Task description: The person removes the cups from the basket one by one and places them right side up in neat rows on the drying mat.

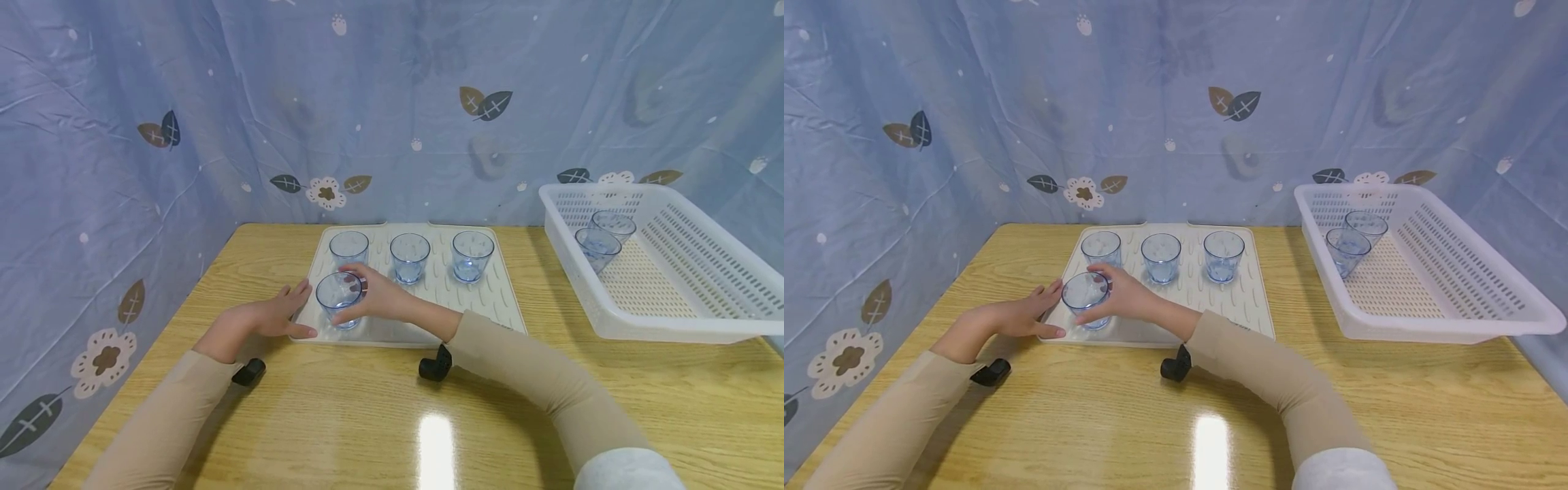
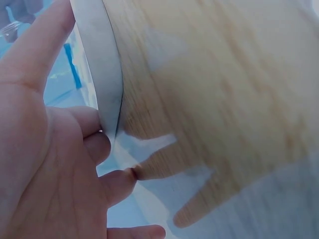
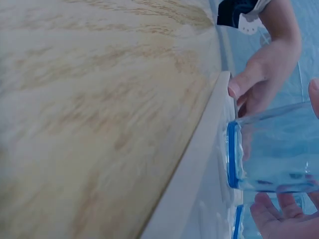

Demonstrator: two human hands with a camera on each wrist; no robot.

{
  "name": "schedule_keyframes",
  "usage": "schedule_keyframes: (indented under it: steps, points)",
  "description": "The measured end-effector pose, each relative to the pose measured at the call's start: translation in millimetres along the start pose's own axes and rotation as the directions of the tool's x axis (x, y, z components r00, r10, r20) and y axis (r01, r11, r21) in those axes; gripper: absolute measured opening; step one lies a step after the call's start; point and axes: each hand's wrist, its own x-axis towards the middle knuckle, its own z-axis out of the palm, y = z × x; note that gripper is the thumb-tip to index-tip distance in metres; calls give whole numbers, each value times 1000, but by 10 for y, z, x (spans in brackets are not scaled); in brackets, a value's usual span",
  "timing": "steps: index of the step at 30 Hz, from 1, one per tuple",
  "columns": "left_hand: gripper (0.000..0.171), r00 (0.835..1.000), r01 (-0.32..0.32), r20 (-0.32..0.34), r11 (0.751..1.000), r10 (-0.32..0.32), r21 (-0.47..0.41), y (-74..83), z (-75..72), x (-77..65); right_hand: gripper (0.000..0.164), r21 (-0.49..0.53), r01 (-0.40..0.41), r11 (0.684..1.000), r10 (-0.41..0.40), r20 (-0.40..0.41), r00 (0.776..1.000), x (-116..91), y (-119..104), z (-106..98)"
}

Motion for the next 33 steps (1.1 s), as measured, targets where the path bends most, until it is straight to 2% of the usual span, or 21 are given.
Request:
schedule_keyframes:
  steps: [8, 17, 26, 33]
  points:
    - [106, 1000, 2, -4, 1000, -2, 0, 9, 10, -6, 88, 68, 18, 998, -18, 5, 1000, -97, 27, -201]
    - [106, 1000, -11, -12, 1000, 10, -15, 2, 14, -9, 84, 99, 69, 993, -70, 4, 998, -252, 38, -432]
    - [108, 1000, -14, -18, 1000, 14, -15, -2, 10, 4, 72, 56, 130, 990, -125, -94, 988, -485, -65, -714]
    - [108, 1000, -26, -14, 1000, 26, -15, -23, 17, 1, 71, 59, 137, 989, -127, -142, 982, -662, -134, -970]
